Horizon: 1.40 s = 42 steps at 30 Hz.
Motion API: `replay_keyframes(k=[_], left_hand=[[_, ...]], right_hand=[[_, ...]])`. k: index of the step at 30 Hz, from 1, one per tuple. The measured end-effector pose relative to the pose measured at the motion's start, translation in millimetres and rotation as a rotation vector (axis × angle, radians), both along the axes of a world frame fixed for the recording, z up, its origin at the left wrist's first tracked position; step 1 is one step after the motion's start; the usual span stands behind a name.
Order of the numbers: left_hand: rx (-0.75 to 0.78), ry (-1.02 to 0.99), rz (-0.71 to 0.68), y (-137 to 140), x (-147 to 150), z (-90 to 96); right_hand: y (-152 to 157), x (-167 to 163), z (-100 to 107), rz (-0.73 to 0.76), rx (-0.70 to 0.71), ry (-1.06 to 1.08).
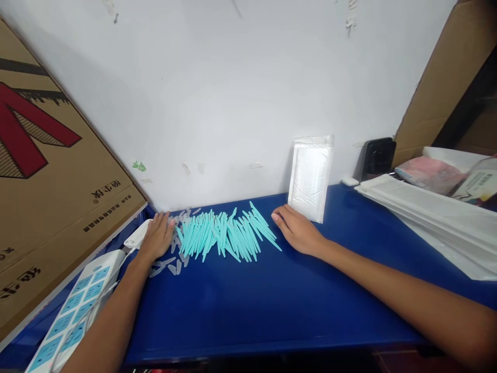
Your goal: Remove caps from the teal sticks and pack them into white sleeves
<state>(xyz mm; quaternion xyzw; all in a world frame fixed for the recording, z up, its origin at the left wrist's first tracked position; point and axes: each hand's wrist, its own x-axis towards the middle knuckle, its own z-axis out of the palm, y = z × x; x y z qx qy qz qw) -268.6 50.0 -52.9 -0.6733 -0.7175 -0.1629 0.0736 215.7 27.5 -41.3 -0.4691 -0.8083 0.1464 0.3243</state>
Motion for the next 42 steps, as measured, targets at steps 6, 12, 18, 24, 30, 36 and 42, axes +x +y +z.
replay_keyframes(k=[6, 12, 18, 24, 30, 36, 42], left_hand=[[-0.011, -0.041, -0.098, 14.5, -13.3, 2.8], [-0.136, -0.03, -0.112, 20.3, -16.3, -5.0], [-0.193, -0.045, -0.073, 12.8, -8.5, -8.4], [-0.188, -0.054, -0.061, -6.3, 8.6, -9.8], [-0.151, -0.053, -0.05, -21.0, 12.6, -4.6], [-0.116, -0.058, -0.04, -5.5, 8.6, 13.9], [-0.192, -0.05, -0.029, 13.8, 5.5, 13.9]], right_hand=[[0.1, 1.0, -0.5, 0.035, 0.006, 0.01], [0.8, 1.4, -2.0, 0.056, 0.006, 0.032], [-1.0, 1.3, -0.4, 0.07, -0.008, 0.036], [0.1, 2.0, -0.4, 0.075, -0.016, 0.051], [0.1, 3.2, -1.0, 0.074, -0.029, 0.057], [1.4, 4.0, -1.3, 0.091, -0.022, 0.07], [2.2, 5.1, 0.8, 0.101, -0.024, 0.086]])
